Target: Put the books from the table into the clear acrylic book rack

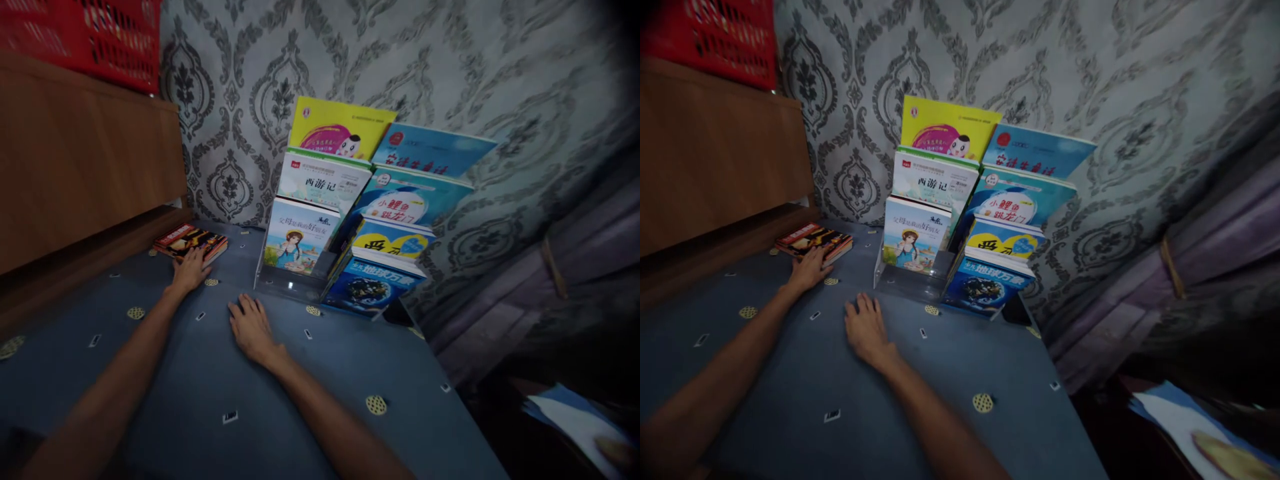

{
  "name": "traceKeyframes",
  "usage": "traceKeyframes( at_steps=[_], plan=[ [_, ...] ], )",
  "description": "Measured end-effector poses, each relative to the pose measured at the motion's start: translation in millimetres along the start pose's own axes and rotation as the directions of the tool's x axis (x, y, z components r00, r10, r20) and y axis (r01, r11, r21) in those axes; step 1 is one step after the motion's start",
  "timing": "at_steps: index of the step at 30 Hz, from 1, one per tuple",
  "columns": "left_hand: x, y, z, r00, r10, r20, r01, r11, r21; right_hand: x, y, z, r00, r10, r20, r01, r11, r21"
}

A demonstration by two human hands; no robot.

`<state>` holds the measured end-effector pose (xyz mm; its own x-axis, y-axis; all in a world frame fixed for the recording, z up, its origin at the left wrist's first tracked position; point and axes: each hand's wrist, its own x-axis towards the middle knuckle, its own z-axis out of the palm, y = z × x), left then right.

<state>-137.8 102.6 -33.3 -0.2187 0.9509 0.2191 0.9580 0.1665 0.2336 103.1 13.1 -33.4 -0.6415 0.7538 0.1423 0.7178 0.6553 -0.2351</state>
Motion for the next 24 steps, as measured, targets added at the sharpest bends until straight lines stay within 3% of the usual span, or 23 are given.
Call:
traceKeyframes(
  at_steps=[9,19,24],
  plan=[
    [14,-51,-9.5,0.988,0.132,0.085,-0.131,0.991,-0.023,2,5,4,0.999,-0.017,-0.034,0.017,1.000,0.013],
    [3,-45,-12.6,0.988,0.149,0.035,-0.148,0.988,-0.041,2,4,2,0.999,-0.011,-0.036,0.012,1.000,0.013],
    [17,-52,-19.8,0.978,0.206,0.026,-0.208,0.976,0.065,1,6,4,0.998,-0.030,-0.055,0.031,0.999,0.022]
  ],
)
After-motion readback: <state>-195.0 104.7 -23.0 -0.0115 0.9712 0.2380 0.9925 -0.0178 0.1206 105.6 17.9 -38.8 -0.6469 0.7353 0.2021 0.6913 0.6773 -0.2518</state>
